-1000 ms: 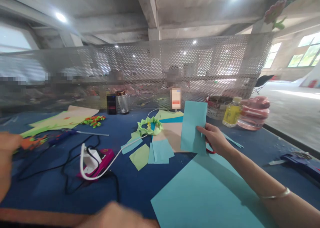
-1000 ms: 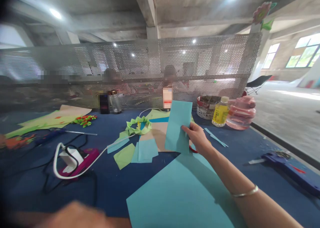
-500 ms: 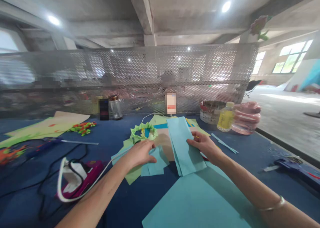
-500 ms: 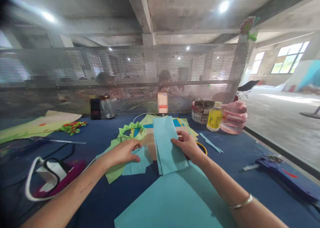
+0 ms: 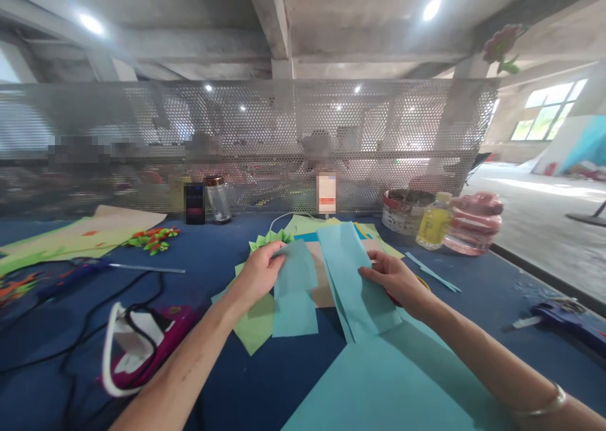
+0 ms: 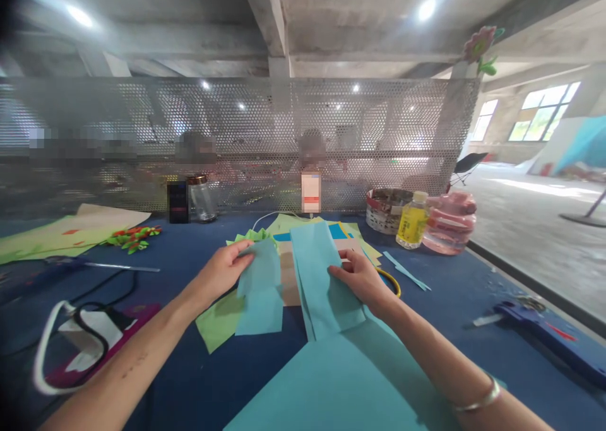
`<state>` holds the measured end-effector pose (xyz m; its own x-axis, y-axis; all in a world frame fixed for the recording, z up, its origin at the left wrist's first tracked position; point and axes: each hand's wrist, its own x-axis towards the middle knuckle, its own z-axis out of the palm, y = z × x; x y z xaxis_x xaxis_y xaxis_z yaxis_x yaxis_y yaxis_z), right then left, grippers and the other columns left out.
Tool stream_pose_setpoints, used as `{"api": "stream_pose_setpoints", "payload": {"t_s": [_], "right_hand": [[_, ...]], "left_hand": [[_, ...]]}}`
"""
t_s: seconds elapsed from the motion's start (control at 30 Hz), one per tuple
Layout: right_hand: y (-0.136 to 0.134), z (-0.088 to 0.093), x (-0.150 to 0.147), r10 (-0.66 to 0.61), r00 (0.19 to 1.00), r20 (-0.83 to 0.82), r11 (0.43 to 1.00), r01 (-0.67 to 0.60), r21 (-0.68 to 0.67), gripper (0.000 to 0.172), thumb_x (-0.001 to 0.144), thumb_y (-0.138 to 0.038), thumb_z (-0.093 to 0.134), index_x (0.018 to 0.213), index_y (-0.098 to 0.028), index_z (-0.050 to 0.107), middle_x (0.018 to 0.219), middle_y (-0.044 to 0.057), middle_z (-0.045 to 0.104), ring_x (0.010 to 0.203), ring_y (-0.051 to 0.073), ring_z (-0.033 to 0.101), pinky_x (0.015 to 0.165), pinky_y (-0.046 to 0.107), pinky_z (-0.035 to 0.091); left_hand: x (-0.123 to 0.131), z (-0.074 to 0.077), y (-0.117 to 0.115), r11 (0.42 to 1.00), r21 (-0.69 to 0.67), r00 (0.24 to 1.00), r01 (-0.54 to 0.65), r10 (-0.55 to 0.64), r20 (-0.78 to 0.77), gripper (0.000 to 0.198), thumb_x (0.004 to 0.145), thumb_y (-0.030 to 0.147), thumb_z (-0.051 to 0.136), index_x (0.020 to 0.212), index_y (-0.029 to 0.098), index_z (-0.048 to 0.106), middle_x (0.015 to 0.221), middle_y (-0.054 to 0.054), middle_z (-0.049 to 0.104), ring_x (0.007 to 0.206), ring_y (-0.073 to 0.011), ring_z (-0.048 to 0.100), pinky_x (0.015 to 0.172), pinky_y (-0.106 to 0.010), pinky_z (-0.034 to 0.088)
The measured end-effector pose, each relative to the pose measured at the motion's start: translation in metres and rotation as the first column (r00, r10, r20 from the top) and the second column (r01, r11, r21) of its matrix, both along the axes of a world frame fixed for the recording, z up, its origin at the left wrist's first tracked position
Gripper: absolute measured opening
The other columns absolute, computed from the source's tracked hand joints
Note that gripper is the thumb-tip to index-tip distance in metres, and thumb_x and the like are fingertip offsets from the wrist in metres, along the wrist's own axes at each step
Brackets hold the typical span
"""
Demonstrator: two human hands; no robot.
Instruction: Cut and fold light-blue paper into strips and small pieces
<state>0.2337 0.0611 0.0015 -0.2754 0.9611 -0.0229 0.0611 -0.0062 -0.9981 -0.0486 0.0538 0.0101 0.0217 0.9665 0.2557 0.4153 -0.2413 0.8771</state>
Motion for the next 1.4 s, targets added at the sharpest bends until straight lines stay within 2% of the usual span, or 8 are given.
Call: {"api": "stream_pose_setpoints", "payload": {"t_s": [0.17, 0.37, 0.67, 1.03, 1.13, 1.23, 1.3, 1.4], "right_hand": [[-0.002, 0.002, -0.002, -0.014, 0.999, 0.034, 1.0, 0.014, -0.006, 0.04, 0.073, -0.041, 0.073, 0.102, -0.023, 0.055, 0.074, 0.001, 0.073, 0.055, 0.016, 0.067, 0.046, 0.023, 0.049], [-0.001, 0.001, -0.003, -0.007, 0.999, 0.054, 1.0, 0.007, -0.005, 0.045, 0.071, -0.042, 0.073, 0.105, -0.022, 0.053, 0.08, 0.004, 0.073, 0.062, 0.018, 0.068, 0.056, 0.029, 0.054], [-0.004, -0.006, -0.005, 0.024, 0.962, 0.27, 0.999, -0.035, 0.036, 0.036, 0.068, -0.043, 0.074, 0.09, -0.019, 0.057, 0.065, -0.003, 0.065, 0.054, 0.012, 0.059, 0.048, 0.021, 0.043], [-0.001, -0.001, -0.004, 0.04, 0.945, 0.326, 0.984, -0.094, 0.152, 0.03, 0.071, -0.041, 0.068, 0.088, -0.019, 0.057, 0.06, -0.005, 0.057, 0.052, 0.01, 0.05, 0.047, 0.021, 0.037], [-0.005, 0.004, -0.004, 0.006, 0.925, 0.38, 0.964, -0.106, 0.243, 0.02, 0.073, -0.034, 0.065, 0.086, -0.02, 0.059, 0.06, -0.004, 0.058, 0.056, 0.012, 0.052, 0.051, 0.023, 0.037], [-0.013, 0.01, -0.008, -0.073, 0.869, 0.49, 0.91, -0.143, 0.39, 0.014, 0.074, -0.026, 0.064, 0.087, -0.023, 0.064, 0.069, -0.002, 0.064, 0.066, 0.016, 0.056, 0.06, 0.026, 0.04], [-0.021, 0.014, -0.011, -0.132, 0.797, 0.589, 0.85, -0.214, 0.481, 0.015, 0.078, -0.025, 0.061, 0.092, -0.026, 0.065, 0.076, -0.001, 0.067, 0.069, 0.016, 0.057, 0.064, 0.026, 0.041], [-0.03, 0.02, -0.014, -0.131, 0.731, 0.669, 0.8, -0.321, 0.507, 0.021, 0.083, -0.031, 0.059, 0.103, -0.029, 0.063, 0.073, -0.003, 0.066, 0.065, 0.015, 0.056, 0.06, 0.025, 0.04]], "left_hand": [[-0.003, -0.014, -0.005, 0.985, -0.106, 0.974, 0.137, -0.153, -0.164, 0.015, 0.059, 0.014, 0.061, 0.066, 0.023, 0.071, 0.068, -0.001, 0.068, 0.068, -0.0206, 0.061, 0.063, -0.026, 0.04], [-0.002, -0.017, -0.002, 0.995, -0.082, 0.986, 0.063, -0.074, -0.148, 0.013, 0.054, 0.018, 0.068, 0.067, 0.022, 0.07, 0.055, 0.003, 0.056, 0.054, -0.016, 0.05, 0.054, -0.026, 0.031], [0.005, 0.012, -0.011, 0.999, -0.032, 0.955, 0.013, -0.003, 0.297, 0.031, 0.068, 0.048, 0.067, 0.078, 0.019, 0.068, 0.066, -0.001, 0.066, 0.061, -0.0167, 0.059, 0.058, -0.027, 0.043], [0.004, 0.012, -0.01, 0.999, -0.017, 0.81, -0.045, 0.046, 0.584, 0.032, 0.067, 0.046, 0.071, 0.08, 0.018, 0.063, 0.061, 0.003, 0.062, 0.053, -0.0106, 0.054, 0.053, -0.021, 0.042], [0.007, 0.011, -0.012, 0.999, -0.028, 0.868, 0.043, -0.023, 0.496, 0.031, 0.07, 0.043, 0.071, 0.09, 0.019, 0.068, 0.088, -0.004, 0.071, 0.07, -0.0149, 0.062, 0.065, -0.026, 0.048], [0.015, 0.005, -0.011, 0.981, 0.003, 0.936, 0.196, -0.188, 0.297, 0.024, 0.068, 0.039, 0.073, 0.083, 0.021, 0.073, 0.126, -0.008, 0.061, 0.101, -0.0216, 0.061, 0.084, -0.03, 0.047], [0.02, 0.0, -0.011, 0.965, 0.002, 0.938, 0.263, -0.256, 0.233, 0.019, 0.064, 0.037, 0.075, 0.073, 0.02, 0.075, 0.118, -0.008, 0.065, 0.103, -0.0244, 0.061, 0.086, -0.032, 0.047], [0.023, -0.006, -0.01, 0.973, -0.041, 0.946, 0.228, -0.211, 0.246, 0.022, 0.067, 0.04, 0.073, 0.074, 0.02, 0.076, 0.079, -0.006, 0.073, 0.078, -0.0232, 0.065, 0.073, -0.033, 0.049]]}}
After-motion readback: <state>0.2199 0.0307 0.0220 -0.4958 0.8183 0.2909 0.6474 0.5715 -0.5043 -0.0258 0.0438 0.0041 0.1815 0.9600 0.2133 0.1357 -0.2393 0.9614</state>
